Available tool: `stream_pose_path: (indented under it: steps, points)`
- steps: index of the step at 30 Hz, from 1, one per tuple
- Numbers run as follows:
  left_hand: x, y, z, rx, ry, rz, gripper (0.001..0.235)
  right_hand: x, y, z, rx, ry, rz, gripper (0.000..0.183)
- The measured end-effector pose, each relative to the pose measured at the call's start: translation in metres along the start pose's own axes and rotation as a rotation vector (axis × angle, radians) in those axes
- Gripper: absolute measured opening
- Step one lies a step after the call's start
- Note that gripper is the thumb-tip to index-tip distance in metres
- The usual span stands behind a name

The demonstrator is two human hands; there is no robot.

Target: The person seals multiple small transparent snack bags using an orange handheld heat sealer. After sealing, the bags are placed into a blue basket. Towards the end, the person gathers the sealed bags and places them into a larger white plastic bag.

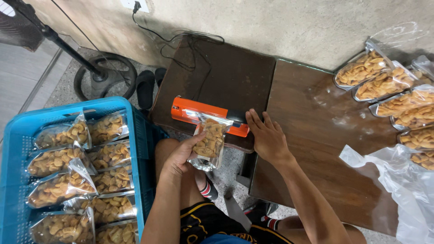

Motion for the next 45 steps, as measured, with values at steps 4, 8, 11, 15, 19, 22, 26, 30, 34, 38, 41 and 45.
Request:
stream_pose_path:
  steps: [4,8,11,15,19,22,26,30,34,38,41,45]
  points:
    - [0.002,-0.004,-0.001,0.003,-0.027,0.030,0.062,0.001,-0.002,-0.001,-0.011,-0.006,-0.029,0.079]
    - [0.000,-0.005,0.001,0.008,-0.069,0.070,0.061,0.005,-0.004,-0.005,-0.030,-0.012,-0.062,0.083]
    - [-0.004,-0.001,0.003,-0.029,-0.042,0.039,0.061,0.016,-0.004,-0.007,-0.049,-0.076,-0.076,0.087]
    - [-0.017,0.020,-0.003,-0.015,-0.043,-0.034,0.061,0.038,0.002,-0.010,-0.075,-0.115,-0.042,0.089]
    - [-0.030,0.060,-0.014,0.024,0.005,-0.028,0.056,0.050,0.017,-0.021,-0.040,-0.294,0.177,0.085]
    - [-0.036,0.084,-0.018,-0.029,0.085,-0.065,0.051,0.029,0.034,-0.033,-0.285,-0.690,-0.020,0.079]
    - [-0.033,0.100,-0.025,-0.123,0.209,-0.131,0.049,0.015,0.031,-0.079,-0.041,-1.157,-0.079,0.071]
    - [-0.026,0.116,-0.022,-0.275,0.423,-0.080,0.052,0.025,0.010,-0.122,0.054,-1.397,-0.152,0.073]
    - [0.011,0.137,-0.001,-0.609,0.583,0.184,0.056,0.031,-0.025,-0.147,0.006,-1.311,-0.174,0.077]
    - [0.076,0.128,0.025,-0.895,0.665,0.480,0.055,0.010,-0.085,-0.189,0.237,-1.370,0.004,0.078]
    - [0.131,0.102,0.042,-1.214,0.733,0.575,0.045,0.001,-0.130,-0.224,0.607,-0.629,0.479,0.067]
    - [0.196,0.049,0.032,-1.141,0.852,0.649,0.047,-0.029,-0.160,-0.263,0.649,-0.883,0.383,0.058]
Point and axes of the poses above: each hand's wrist, its own y-axis away from the middle knuckle, its own x-axis out of the back of the hand, z = x × y, the point moved 4 cm from there along -y, towards the middle knuckle, and after that the axes turned 14 degrees about x, right-handed, at the moved point
